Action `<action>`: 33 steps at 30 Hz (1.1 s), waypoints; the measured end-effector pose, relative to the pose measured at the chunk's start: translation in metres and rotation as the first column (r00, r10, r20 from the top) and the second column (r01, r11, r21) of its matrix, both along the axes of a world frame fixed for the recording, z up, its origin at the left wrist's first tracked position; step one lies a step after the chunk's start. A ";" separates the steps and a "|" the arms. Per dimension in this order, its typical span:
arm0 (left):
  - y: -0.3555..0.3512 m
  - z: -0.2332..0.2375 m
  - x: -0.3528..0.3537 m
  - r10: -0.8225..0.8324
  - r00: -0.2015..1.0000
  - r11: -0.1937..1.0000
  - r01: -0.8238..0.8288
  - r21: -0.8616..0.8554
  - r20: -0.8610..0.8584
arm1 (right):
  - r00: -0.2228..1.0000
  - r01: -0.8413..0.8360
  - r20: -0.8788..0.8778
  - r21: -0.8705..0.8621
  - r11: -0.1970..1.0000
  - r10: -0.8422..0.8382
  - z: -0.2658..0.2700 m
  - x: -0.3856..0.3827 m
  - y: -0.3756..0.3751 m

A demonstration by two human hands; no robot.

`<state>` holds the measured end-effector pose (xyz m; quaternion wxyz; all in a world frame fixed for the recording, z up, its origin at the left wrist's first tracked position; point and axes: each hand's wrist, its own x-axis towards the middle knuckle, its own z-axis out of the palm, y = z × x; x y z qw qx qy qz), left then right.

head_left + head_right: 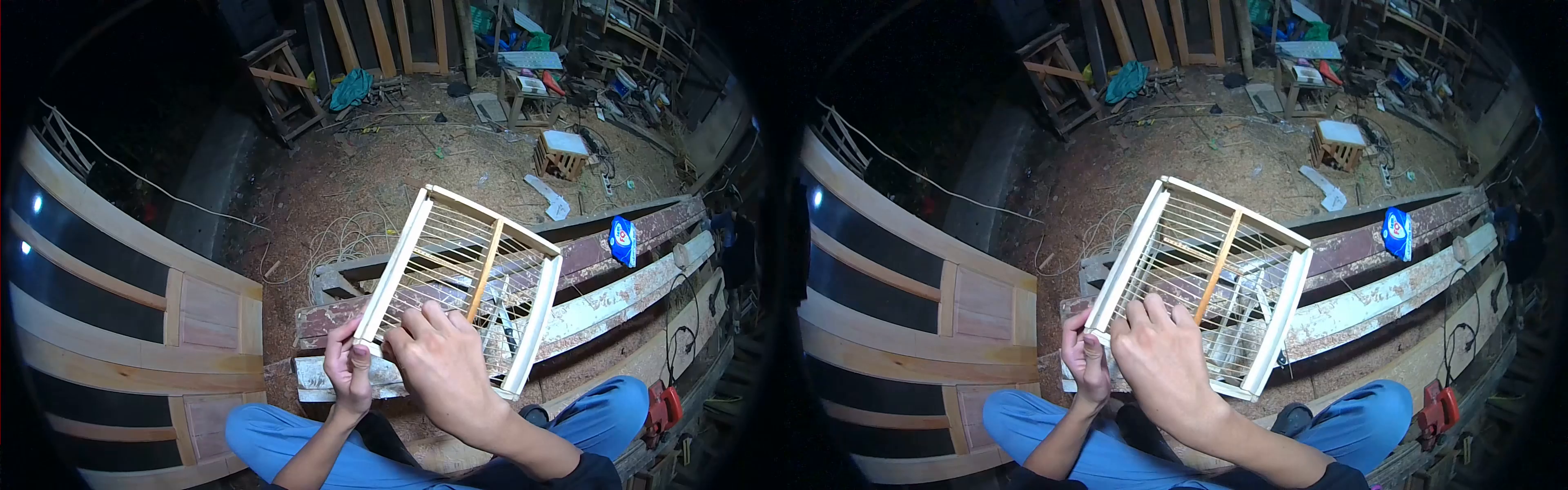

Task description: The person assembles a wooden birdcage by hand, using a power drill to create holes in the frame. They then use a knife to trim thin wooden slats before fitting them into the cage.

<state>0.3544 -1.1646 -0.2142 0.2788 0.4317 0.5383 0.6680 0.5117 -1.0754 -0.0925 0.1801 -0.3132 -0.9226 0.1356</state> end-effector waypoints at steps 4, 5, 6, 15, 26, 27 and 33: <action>0.003 0.014 0.009 -0.072 0.997 0.997 0.072 0.035 -0.021 | 0.999 -0.046 0.021 -0.013 0.999 0.046 0.009 0.010 0.005; 0.002 0.015 0.011 -0.069 0.997 0.997 0.070 0.036 -0.018 | 0.999 -0.048 0.023 -0.013 0.999 0.049 0.010 0.011 0.007; 0.002 0.017 0.012 -0.078 0.997 0.996 0.078 0.033 -0.020 | 0.999 -0.052 0.000 -0.032 0.998 0.052 0.010 0.012 0.009; 0.003 0.012 0.009 -0.013 1.000 1.000 0.013 0.024 0.021 | 0.988 -0.008 -0.156 -0.107 0.994 -0.008 -0.003 0.003 0.006; 0.007 0.022 0.001 -0.014 0.999 1.000 0.013 0.024 0.029 | 0.987 -0.016 -0.159 -0.202 0.979 -0.017 -0.007 0.001 0.007; 0.008 0.025 0.000 -0.058 0.986 0.998 0.056 0.021 0.159 | 0.984 -0.022 -0.179 -0.208 0.978 -0.016 -0.009 0.001 0.007; 0.008 0.038 -0.016 -0.192 0.889 0.972 0.230 -0.044 0.416 | 0.980 -0.058 -0.197 -0.260 0.964 0.006 -0.003 0.003 0.009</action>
